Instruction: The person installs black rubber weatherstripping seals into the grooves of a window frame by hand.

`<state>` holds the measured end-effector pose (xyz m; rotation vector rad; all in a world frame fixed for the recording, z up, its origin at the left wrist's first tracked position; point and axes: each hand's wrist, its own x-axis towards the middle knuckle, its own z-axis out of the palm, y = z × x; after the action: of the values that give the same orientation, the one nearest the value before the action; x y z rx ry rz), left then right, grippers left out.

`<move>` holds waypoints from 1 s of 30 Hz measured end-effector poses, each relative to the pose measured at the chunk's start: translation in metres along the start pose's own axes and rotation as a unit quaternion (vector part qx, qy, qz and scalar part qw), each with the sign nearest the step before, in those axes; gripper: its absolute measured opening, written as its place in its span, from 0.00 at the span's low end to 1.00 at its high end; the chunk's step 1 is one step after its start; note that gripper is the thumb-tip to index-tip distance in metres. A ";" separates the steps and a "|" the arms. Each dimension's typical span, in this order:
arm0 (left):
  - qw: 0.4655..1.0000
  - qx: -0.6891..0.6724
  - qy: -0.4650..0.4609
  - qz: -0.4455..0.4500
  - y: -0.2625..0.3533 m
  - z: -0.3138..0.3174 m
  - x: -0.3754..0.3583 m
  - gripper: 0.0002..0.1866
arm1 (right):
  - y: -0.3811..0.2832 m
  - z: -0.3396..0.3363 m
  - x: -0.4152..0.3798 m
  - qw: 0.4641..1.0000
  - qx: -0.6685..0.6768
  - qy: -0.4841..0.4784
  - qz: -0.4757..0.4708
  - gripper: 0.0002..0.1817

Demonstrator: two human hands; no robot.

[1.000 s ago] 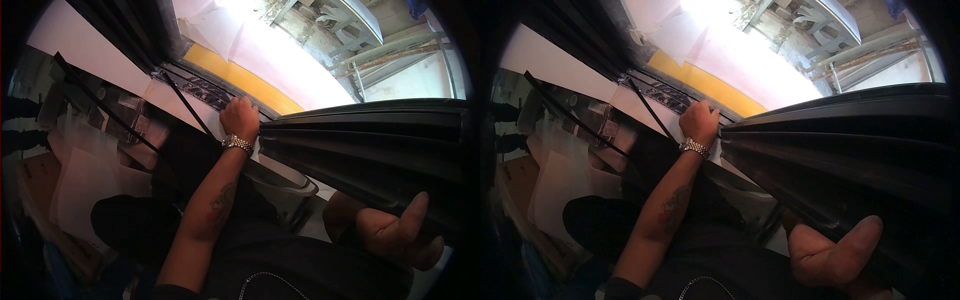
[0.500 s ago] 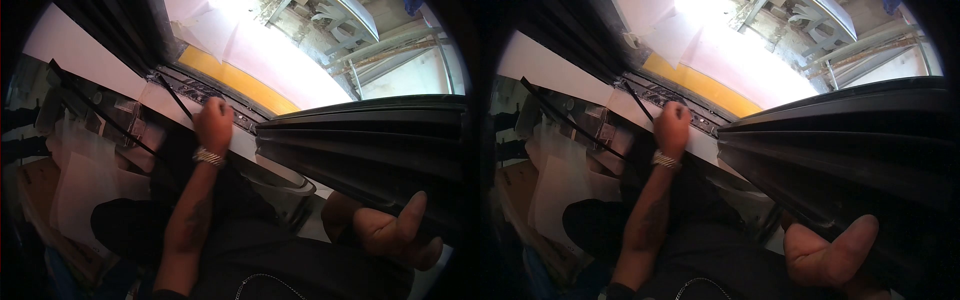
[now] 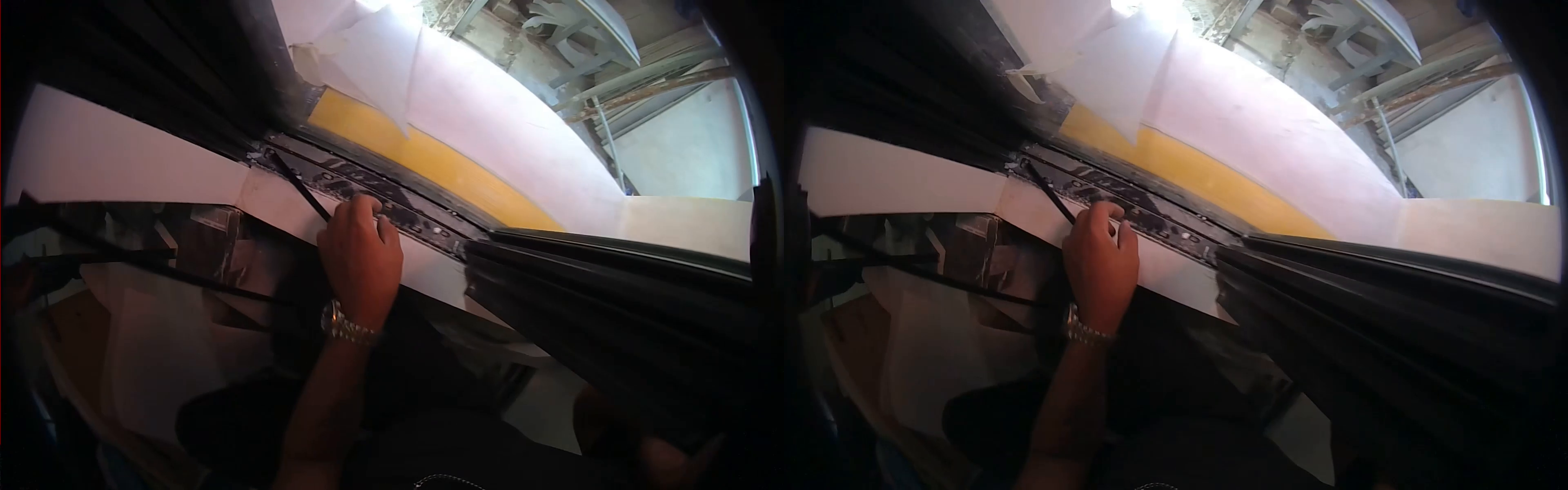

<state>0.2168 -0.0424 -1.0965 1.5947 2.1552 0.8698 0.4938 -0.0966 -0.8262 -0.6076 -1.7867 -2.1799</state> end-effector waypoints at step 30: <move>0.967 0.220 0.019 0.128 0.029 -0.004 0.009 0.03 | 0.016 0.000 -0.010 0.999 0.011 0.031 -0.011 0.18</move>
<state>0.2331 -0.0298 -1.0742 2.1201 2.3181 0.5072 0.5096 -0.1008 -0.8172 -0.5122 -1.7918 -2.1661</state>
